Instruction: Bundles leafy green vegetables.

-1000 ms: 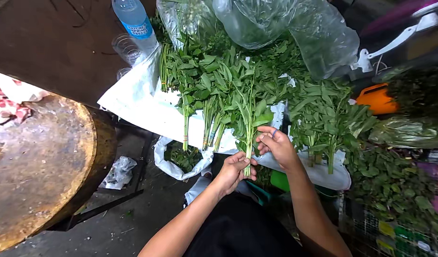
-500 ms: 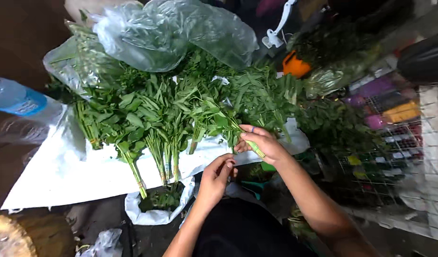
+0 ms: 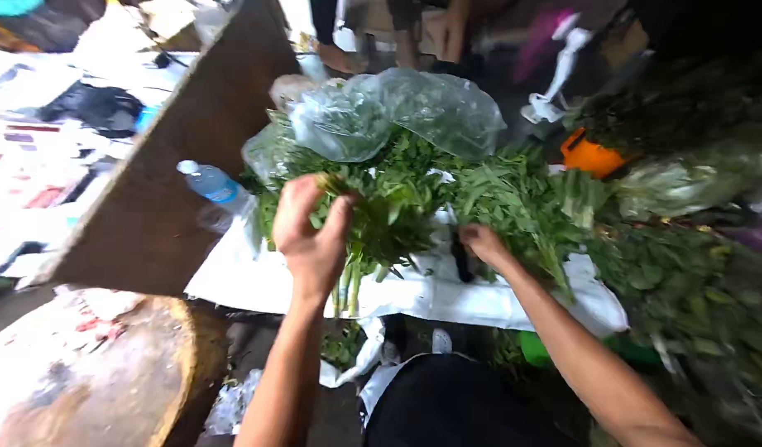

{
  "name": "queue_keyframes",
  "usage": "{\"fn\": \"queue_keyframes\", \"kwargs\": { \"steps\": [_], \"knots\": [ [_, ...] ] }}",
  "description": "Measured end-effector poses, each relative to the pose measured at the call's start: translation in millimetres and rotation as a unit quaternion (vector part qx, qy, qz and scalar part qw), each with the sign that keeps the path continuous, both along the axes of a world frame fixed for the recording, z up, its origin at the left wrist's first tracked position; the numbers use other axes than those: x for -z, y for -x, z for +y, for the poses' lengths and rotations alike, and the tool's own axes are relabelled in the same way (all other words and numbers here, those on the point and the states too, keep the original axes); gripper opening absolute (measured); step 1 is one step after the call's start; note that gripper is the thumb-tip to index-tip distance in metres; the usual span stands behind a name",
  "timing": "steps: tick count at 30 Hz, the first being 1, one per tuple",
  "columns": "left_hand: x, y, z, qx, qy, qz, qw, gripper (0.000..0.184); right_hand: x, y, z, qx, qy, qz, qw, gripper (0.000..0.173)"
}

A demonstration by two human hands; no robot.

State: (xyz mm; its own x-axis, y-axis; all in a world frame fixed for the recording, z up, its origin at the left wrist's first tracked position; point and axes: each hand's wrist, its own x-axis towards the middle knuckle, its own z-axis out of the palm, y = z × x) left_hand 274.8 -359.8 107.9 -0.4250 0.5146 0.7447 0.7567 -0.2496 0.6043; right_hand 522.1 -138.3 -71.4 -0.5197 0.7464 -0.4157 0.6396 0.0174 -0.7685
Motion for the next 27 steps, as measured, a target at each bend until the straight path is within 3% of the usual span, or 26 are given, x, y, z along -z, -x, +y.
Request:
{"fn": "queue_keyframes", "kwargs": {
  "steps": [3, 7, 9, 12, 13, 16, 18, 20, 22, 24, 27],
  "knots": [
    [-72.9, 43.2, -24.3, -0.061, -0.027, 0.042, 0.997, 0.025, 62.0, -1.3, -3.4, -0.041, -0.089, -0.119, 0.988, 0.060],
    [-130.7, 79.8, -54.3, -0.129, 0.047, 0.027, 0.990, 0.031, 87.6, -0.3, -18.8, -0.003, -0.157, -0.103, 0.982, 0.077],
    [-145.0, 97.3, -71.8, -0.172, 0.075, 0.023, 0.982, 0.027, 86.8, -2.8, -16.3, 0.030, -0.108, -0.051, 0.992, 0.082],
    [-145.6, 101.3, -100.3, -0.175, 0.064, -0.048, 0.981, 0.025, 62.9, -22.3, -24.8, 0.108, 0.077, 0.091, 0.987, 0.055],
    [-142.6, 93.0, -113.3, -0.161, 0.059, -0.068, 0.983, 0.028, 51.2, -32.3, -32.2, 0.107, 0.147, 0.147, 0.972, 0.050],
    [-115.9, 60.9, -165.9, -0.073, 0.044, -0.097, 0.992, 0.029, 21.7, -58.0, -67.0, 0.024, 0.265, 0.261, 0.928, 0.064],
    [-73.9, 58.1, -198.1, -0.085, 0.108, -0.091, 0.986, 0.026, 16.6, -68.4, -94.4, -0.020, 0.269, 0.256, 0.928, 0.067],
    [-37.5, 55.8, -222.8, -0.090, 0.208, -0.098, 0.969, 0.027, 14.9, -60.1, -111.2, -0.027, 0.256, 0.230, 0.939, 0.056],
    [0.7, 62.8, -244.8, -0.047, 0.197, -0.191, 0.961, 0.025, 14.5, -47.8, -123.9, -0.030, 0.254, 0.207, 0.944, 0.048],
    [33.1, 58.8, -258.3, -0.112, 0.242, -0.221, 0.938, 0.023, 10.3, -37.8, -132.4, -0.052, 0.235, 0.189, 0.952, 0.046],
    [53.3, 58.0, -281.1, -0.065, 0.220, -0.271, 0.935, 0.023, 0.1, -22.9, -139.1, -0.121, 0.182, 0.152, 0.964, 0.045]
  ]
}}
